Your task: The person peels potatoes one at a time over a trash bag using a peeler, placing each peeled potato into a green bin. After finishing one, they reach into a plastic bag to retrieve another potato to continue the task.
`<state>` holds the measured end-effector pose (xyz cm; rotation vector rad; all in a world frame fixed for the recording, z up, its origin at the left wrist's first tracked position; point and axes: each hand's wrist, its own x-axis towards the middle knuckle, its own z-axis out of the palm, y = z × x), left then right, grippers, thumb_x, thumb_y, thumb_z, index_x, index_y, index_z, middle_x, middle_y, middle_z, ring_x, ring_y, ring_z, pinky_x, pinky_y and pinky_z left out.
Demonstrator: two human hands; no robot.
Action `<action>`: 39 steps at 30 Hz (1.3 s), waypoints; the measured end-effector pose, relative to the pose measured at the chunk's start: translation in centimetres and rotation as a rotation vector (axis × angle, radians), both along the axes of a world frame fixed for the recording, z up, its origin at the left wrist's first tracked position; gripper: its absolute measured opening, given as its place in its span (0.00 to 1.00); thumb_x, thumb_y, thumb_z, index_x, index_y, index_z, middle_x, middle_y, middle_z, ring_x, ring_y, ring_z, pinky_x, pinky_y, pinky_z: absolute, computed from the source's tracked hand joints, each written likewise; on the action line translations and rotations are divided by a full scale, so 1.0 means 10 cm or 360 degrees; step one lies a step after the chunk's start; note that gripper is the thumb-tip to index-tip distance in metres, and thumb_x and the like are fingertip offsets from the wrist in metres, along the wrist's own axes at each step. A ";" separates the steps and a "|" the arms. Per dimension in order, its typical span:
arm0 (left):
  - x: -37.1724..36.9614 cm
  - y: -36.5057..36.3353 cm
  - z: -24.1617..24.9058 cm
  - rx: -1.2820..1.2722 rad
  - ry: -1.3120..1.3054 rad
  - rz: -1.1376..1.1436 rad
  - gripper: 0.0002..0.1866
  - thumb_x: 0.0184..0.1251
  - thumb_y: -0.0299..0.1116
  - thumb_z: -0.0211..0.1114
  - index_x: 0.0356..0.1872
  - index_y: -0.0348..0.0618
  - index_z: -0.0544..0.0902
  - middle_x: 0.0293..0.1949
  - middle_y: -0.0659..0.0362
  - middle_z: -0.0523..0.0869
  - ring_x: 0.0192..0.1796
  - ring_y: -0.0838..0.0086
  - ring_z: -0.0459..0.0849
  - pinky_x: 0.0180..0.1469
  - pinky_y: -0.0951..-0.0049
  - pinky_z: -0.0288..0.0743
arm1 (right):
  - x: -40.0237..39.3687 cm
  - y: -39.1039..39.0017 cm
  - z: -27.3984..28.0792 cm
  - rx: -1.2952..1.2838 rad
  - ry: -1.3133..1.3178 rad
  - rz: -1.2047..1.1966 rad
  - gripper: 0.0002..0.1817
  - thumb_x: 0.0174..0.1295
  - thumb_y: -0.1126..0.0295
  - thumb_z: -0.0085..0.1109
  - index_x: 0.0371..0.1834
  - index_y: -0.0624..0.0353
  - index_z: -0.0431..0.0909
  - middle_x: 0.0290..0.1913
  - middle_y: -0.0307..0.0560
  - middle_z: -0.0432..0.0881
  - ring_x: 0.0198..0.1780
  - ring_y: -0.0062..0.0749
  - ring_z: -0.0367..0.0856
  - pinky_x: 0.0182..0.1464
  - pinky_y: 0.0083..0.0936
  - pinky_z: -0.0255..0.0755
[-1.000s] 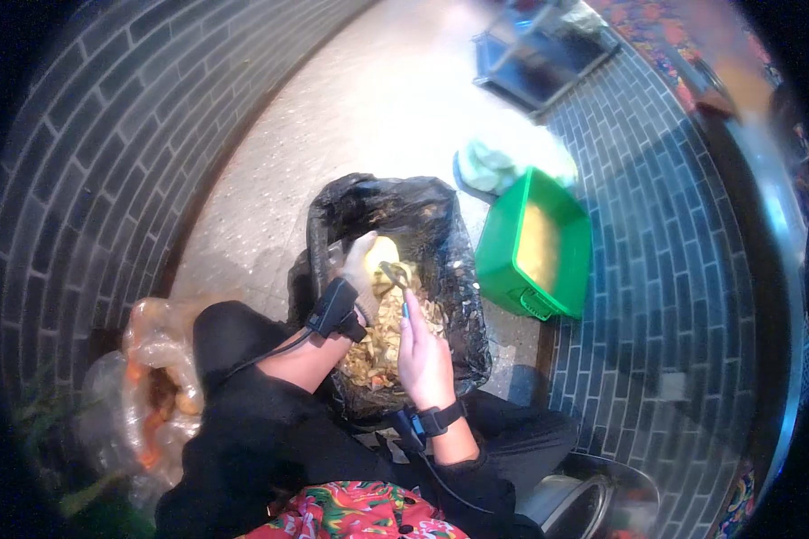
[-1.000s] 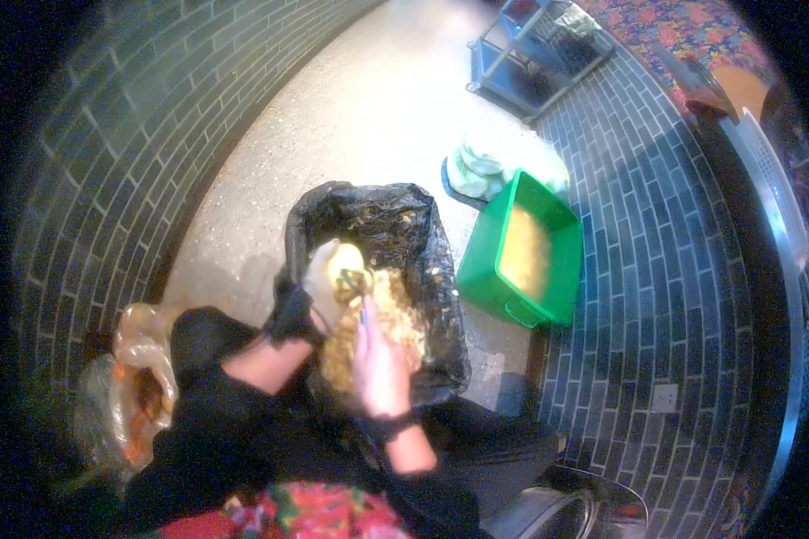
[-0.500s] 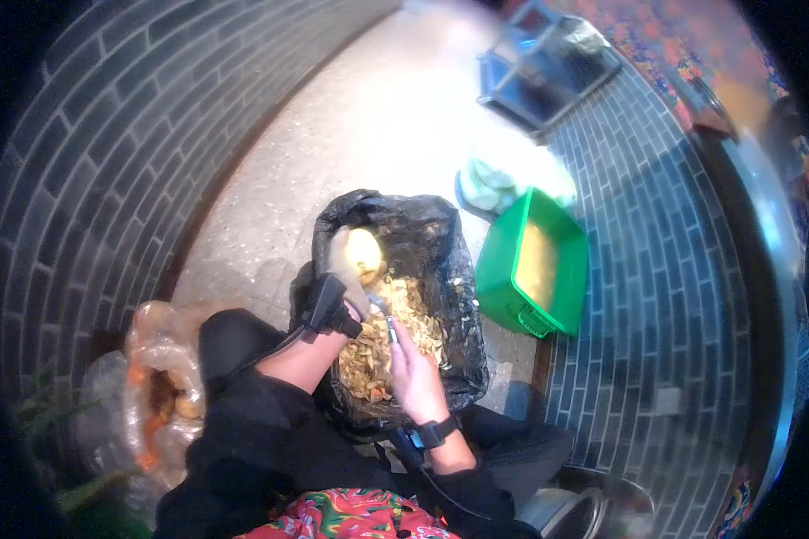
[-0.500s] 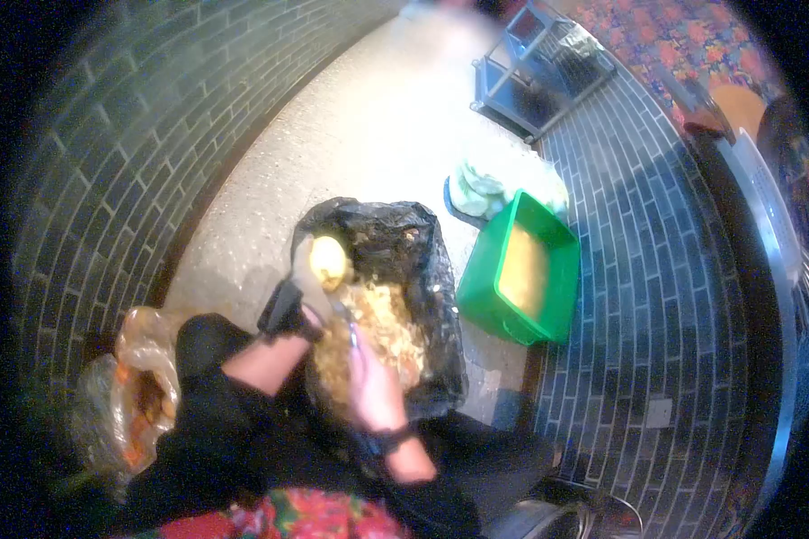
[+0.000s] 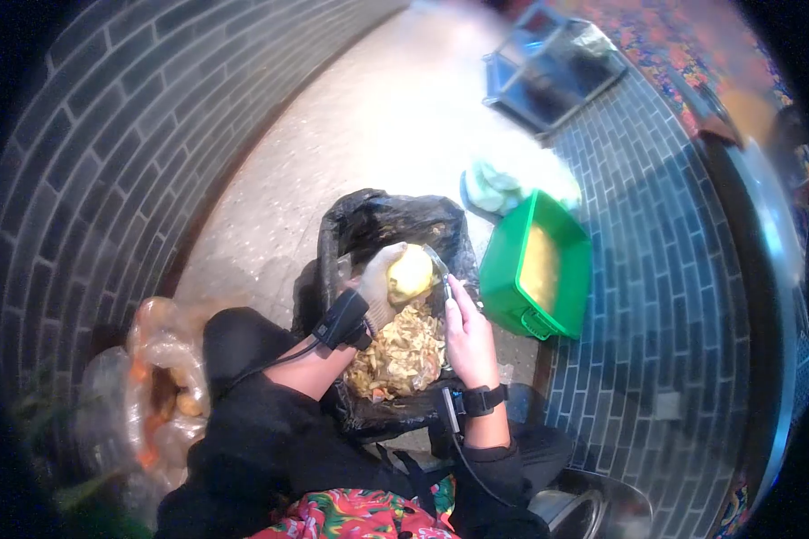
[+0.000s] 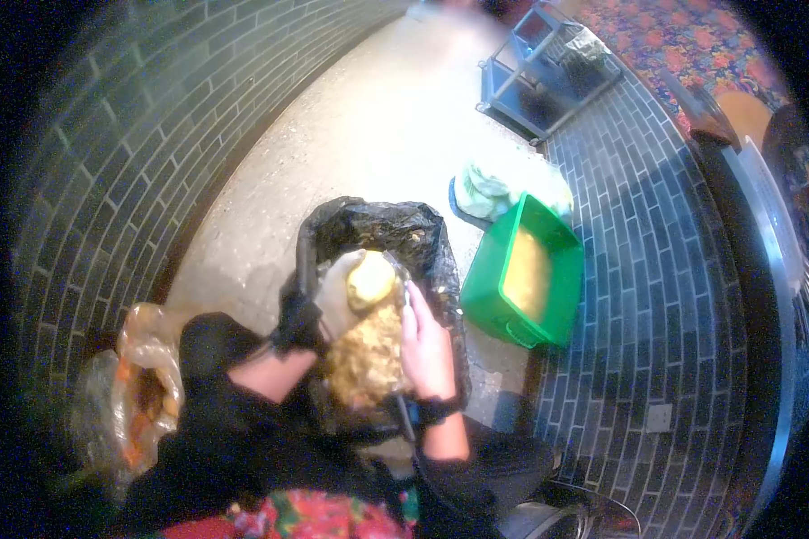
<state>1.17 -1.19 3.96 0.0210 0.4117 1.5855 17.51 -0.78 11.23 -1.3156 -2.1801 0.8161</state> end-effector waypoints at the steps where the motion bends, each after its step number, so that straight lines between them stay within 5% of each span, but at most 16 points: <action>1: -0.02 0.02 -0.07 -0.0006 -0.0003 0.0006 0.20 0.71 0.46 0.60 0.48 0.37 0.79 0.40 0.53 0.87 0.44 0.66 0.87 0.53 0.70 0.82 | -0.06 -0.06 0.06 -0.0104 -0.0102 -0.0038 0.23 0.74 0.64 0.48 0.71 0.49 0.70 0.46 0.65 0.84 0.45 0.44 0.87 0.48 0.35 0.77; 2: -0.04 0.04 -0.14 0.0026 0.0087 0.0124 0.21 0.73 0.48 0.55 0.47 0.38 0.79 0.38 0.53 0.87 0.41 0.65 0.87 0.49 0.69 0.84 | -0.12 -0.15 0.15 -0.0208 -0.0204 -0.0080 0.22 0.74 0.66 0.47 0.71 0.53 0.70 0.48 0.63 0.85 0.43 0.34 0.87 0.47 0.29 0.77; 4: -0.09 0.06 -0.17 0.0056 0.0172 0.0235 0.23 0.74 0.51 0.49 0.45 0.39 0.79 0.36 0.53 0.87 0.38 0.64 0.87 0.46 0.68 0.85 | -0.18 -0.29 0.10 -0.0177 -0.0176 -0.0028 0.22 0.74 0.65 0.48 0.71 0.51 0.70 0.40 0.68 0.83 0.41 0.44 0.88 0.45 0.35 0.77; 8: -0.20 0.15 -0.16 -0.0409 -0.0026 0.0447 0.23 0.74 0.51 0.49 0.43 0.39 0.80 0.31 0.51 0.86 0.31 0.61 0.87 0.34 0.63 0.85 | -0.27 -0.67 -0.13 -0.0264 -0.0378 0.0092 0.22 0.74 0.65 0.48 0.71 0.51 0.69 0.40 0.69 0.82 0.42 0.57 0.85 0.42 0.42 0.76; 10: -0.22 0.18 -0.18 -0.0304 -0.0039 0.0437 0.25 0.74 0.52 0.47 0.44 0.38 0.80 0.30 0.50 0.86 0.30 0.60 0.86 0.34 0.62 0.85 | -0.24 -0.66 -0.21 -0.0101 -0.0220 0.0120 0.23 0.74 0.65 0.48 0.72 0.50 0.68 0.36 0.64 0.84 0.34 0.46 0.87 0.38 0.38 0.76; 13: -0.18 0.07 -0.09 -0.0237 0.0091 0.0400 0.24 0.74 0.50 0.48 0.48 0.39 0.80 0.36 0.49 0.87 0.35 0.59 0.87 0.38 0.62 0.85 | -0.16 -0.57 0.06 -0.0339 -0.0080 -0.0052 0.23 0.74 0.67 0.47 0.72 0.49 0.69 0.32 0.49 0.84 0.28 0.19 0.73 0.34 0.25 0.72; 16: -0.12 0.03 0.06 -0.0196 0.0074 0.0296 0.22 0.74 0.49 0.49 0.49 0.40 0.80 0.40 0.50 0.88 0.39 0.60 0.88 0.42 0.63 0.86 | -0.09 -0.31 0.15 -0.0069 0.0107 -0.0139 0.23 0.74 0.67 0.48 0.71 0.51 0.70 0.35 0.47 0.83 0.34 0.22 0.77 0.41 0.25 0.74; 18: -0.08 -0.03 0.20 -0.0193 0.0079 0.0172 0.21 0.74 0.48 0.50 0.50 0.40 0.80 0.41 0.51 0.88 0.41 0.61 0.88 0.44 0.64 0.86 | -0.15 -0.20 0.48 -0.0453 -0.0065 -0.0235 0.22 0.73 0.67 0.48 0.70 0.55 0.71 0.55 0.59 0.84 0.52 0.32 0.83 0.58 0.28 0.72; 20: -0.01 -0.06 0.28 -0.0122 0.0267 0.0182 0.18 0.73 0.45 0.55 0.48 0.41 0.81 0.39 0.54 0.88 0.38 0.67 0.88 0.40 0.66 0.85 | -0.06 -0.05 0.22 0.0032 0.0018 -0.0045 0.23 0.73 0.62 0.49 0.71 0.44 0.70 0.38 0.67 0.83 0.38 0.53 0.87 0.42 0.40 0.77; 24: -0.03 -0.03 0.19 -0.0103 0.0281 0.0195 0.18 0.72 0.45 0.56 0.50 0.41 0.81 0.41 0.56 0.88 0.41 0.70 0.88 0.42 0.67 0.84 | -0.16 -0.16 0.22 -0.0030 -0.0116 -0.0068 0.23 0.74 0.63 0.48 0.71 0.44 0.70 0.35 0.69 0.82 0.37 0.57 0.85 0.42 0.43 0.77; 26: -0.09 -0.04 0.15 -0.0169 0.0265 0.0267 0.18 0.72 0.44 0.56 0.49 0.41 0.81 0.40 0.55 0.88 0.39 0.70 0.88 0.39 0.68 0.84 | -0.22 -0.33 0.23 -0.0100 -0.0202 -0.0122 0.22 0.74 0.66 0.48 0.70 0.52 0.70 0.30 0.61 0.82 0.30 0.40 0.84 0.38 0.36 0.75; 28: -0.21 0.00 0.06 -0.0187 0.0297 0.0357 0.22 0.74 0.49 0.51 0.49 0.40 0.80 0.38 0.53 0.88 0.38 0.67 0.88 0.40 0.67 0.85 | -0.22 -0.50 0.11 -0.0005 -0.0142 0.0010 0.22 0.74 0.66 0.48 0.71 0.50 0.69 0.27 0.66 0.79 0.27 0.48 0.85 0.34 0.39 0.75; 30: -0.21 0.04 0.07 -0.0350 0.0316 0.0443 0.22 0.75 0.50 0.49 0.47 0.41 0.80 0.34 0.52 0.87 0.33 0.66 0.87 0.36 0.66 0.85 | -0.19 -0.65 -0.02 -0.0061 -0.0490 0.0178 0.23 0.74 0.66 0.48 0.71 0.49 0.69 0.29 0.68 0.79 0.32 0.52 0.86 0.36 0.40 0.75; 33: -0.23 0.08 0.09 -0.0452 0.0232 0.0464 0.22 0.74 0.50 0.49 0.45 0.42 0.81 0.31 0.51 0.87 0.29 0.65 0.86 0.34 0.65 0.85 | -0.19 -0.66 0.02 -0.0034 -0.0188 0.0080 0.23 0.73 0.68 0.48 0.72 0.49 0.69 0.43 0.69 0.81 0.41 0.54 0.87 0.43 0.40 0.77; 36: -0.15 0.02 0.08 -0.0129 0.0281 0.0393 0.21 0.75 0.46 0.50 0.48 0.39 0.81 0.38 0.52 0.88 0.38 0.65 0.88 0.44 0.66 0.85 | -0.23 -0.54 0.35 -0.0075 -0.0008 -0.0112 0.22 0.73 0.70 0.47 0.70 0.56 0.70 0.59 0.63 0.81 0.58 0.44 0.84 0.58 0.31 0.74; 39: -0.05 -0.01 0.14 -0.0029 0.0243 0.0229 0.19 0.74 0.44 0.54 0.51 0.38 0.79 0.42 0.54 0.87 0.43 0.69 0.88 0.47 0.69 0.84 | -0.21 -0.29 0.52 -0.0176 -0.0151 -0.0127 0.22 0.73 0.69 0.48 0.70 0.57 0.71 0.55 0.60 0.83 0.50 0.39 0.85 0.55 0.30 0.74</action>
